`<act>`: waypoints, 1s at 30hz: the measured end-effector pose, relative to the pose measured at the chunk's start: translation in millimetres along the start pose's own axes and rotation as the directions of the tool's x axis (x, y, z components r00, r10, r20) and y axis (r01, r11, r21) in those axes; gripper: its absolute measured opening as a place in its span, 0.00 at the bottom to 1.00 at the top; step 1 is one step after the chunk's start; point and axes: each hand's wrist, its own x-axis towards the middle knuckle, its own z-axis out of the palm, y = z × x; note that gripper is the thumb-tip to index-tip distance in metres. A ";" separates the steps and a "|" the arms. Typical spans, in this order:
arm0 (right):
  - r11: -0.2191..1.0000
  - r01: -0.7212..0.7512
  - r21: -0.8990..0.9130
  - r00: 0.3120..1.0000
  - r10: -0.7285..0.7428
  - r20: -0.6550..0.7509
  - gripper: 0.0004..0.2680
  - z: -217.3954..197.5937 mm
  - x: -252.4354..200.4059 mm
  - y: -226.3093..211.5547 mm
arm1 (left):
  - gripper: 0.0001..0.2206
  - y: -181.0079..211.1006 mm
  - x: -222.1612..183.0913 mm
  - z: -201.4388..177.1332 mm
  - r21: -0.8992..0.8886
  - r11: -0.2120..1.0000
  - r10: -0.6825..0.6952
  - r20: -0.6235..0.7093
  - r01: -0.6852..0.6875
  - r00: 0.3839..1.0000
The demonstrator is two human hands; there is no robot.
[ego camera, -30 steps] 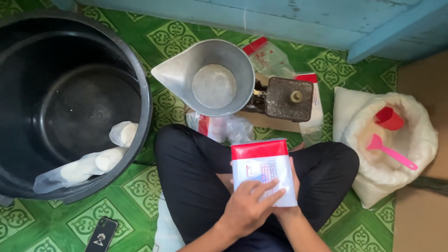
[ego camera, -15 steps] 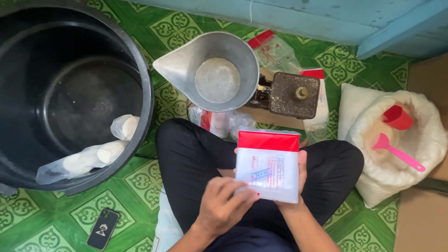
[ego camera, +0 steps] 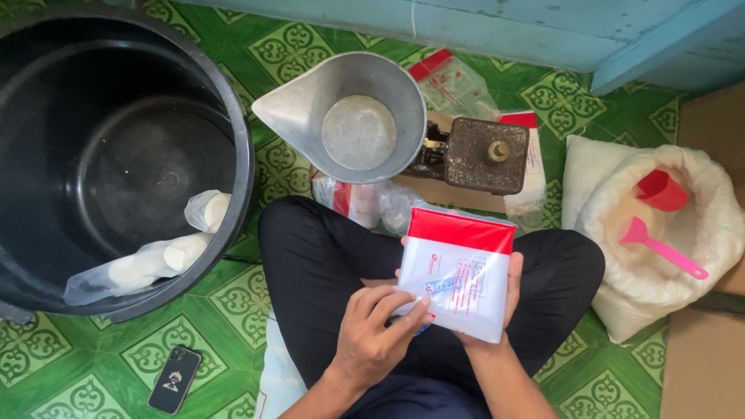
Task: Scooping white powder from a large sack into small plastic bags, weighing them on a scale, and organizing the filled bags in a large tub.
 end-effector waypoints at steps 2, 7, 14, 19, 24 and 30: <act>1.000 0.012 0.001 1.000 -0.012 0.003 0.21 -0.2 -4.4 -0.5 | 0.13 2.5 -5.4 3.0 0.020 1.000 -0.006 -0.006 0.006 1.000; 0.999 0.041 0.001 0.999 -0.041 0.016 0.22 -0.8 -11.5 -2.9 | 0.14 6.8 -14.8 6.2 0.022 1.000 0.002 -0.010 -0.002 1.000; 0.998 0.064 0.000 0.997 -0.064 0.033 0.23 4.7 -18.7 -10.6 | 0.11 18.0 -12.1 8.2 0.038 0.995 -0.096 0.007 0.095 0.995; 0.996 0.091 0.001 0.995 -0.091 0.050 0.23 9.7 -19.0 -14.9 | 0.10 26.0 -7.4 5.6 0.041 0.993 -0.112 0.005 0.111 0.994; 0.994 0.109 0.003 0.992 -0.109 0.069 0.24 16.2 -12.2 -21.6 | 0.07 35.1 2.9 -1.3 -0.019 0.990 -0.136 0.086 0.138 0.987; 0.990 0.141 0.009 0.986 -0.141 0.088 0.24 25.9 2.7 -31.0 | 0.06 38.7 -2.1 3.6 0.008 0.989 -0.144 0.111 0.144 0.983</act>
